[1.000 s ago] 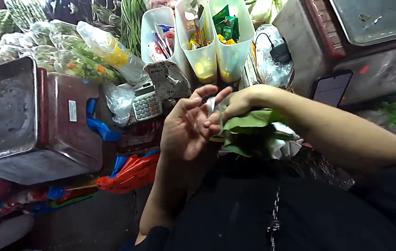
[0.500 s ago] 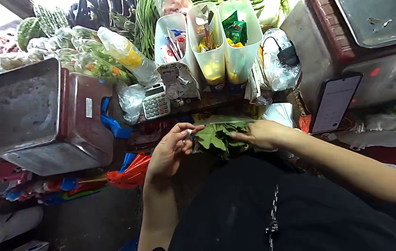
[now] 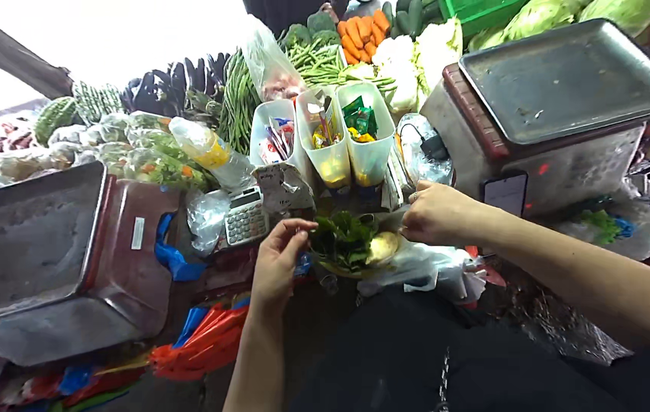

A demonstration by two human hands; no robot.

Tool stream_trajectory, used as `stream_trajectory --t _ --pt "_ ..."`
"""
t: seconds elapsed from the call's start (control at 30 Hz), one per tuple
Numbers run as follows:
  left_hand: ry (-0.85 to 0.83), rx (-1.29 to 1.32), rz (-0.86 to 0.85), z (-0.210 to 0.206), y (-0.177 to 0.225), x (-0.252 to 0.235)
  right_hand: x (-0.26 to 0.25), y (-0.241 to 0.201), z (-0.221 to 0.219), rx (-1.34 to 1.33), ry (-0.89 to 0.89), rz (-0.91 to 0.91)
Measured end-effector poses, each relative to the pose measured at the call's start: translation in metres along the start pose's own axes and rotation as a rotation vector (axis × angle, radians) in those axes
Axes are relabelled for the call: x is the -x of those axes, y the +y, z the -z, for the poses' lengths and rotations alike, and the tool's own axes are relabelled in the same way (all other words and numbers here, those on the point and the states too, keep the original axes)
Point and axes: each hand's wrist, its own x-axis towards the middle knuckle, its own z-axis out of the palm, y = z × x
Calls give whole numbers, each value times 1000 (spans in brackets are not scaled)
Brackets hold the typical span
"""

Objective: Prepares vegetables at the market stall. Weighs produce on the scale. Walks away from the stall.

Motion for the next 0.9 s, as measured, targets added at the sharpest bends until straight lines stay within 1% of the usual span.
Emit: stream_trajectory --t 0.07,0.17,0.23,0.3,0.37,0.43,0.53,0.63,0.7,0.8,0.9 --pt "-23 48 -72 -2 -8 3 -9 9 18 -49 -61 -168" --pt "-71 45 -105 -7 -7 7 -47 46 58 -28 166 -418" --pt "-96 31 -101 -10 -6 12 -83 83 93 -38 261 -583" --pt "-127 29 -88 -10 -6 17 -123 125 117 -75 295 -678" --pt "-160 24 -55 -10 -4 25 -162 161 126 -85 283 -720" --pt "-160 15 -30 -10 -7 31 -198 186 124 -58 193 -747" --pt "-121 27 -28 -8 -13 32 -237 216 101 -25 53 -750" --pt "-107 19 -18 -5 -15 30 -259 242 66 8 18 -776" --pt "-94 2 -16 -2 -16 29 -266 257 43 8 39 -784" --pt "-64 -1 -8 -1 -18 27 -267 253 36 -11 10 -799" --pt "-45 13 3 -5 -17 26 -262 236 50 -65 -34 -816"
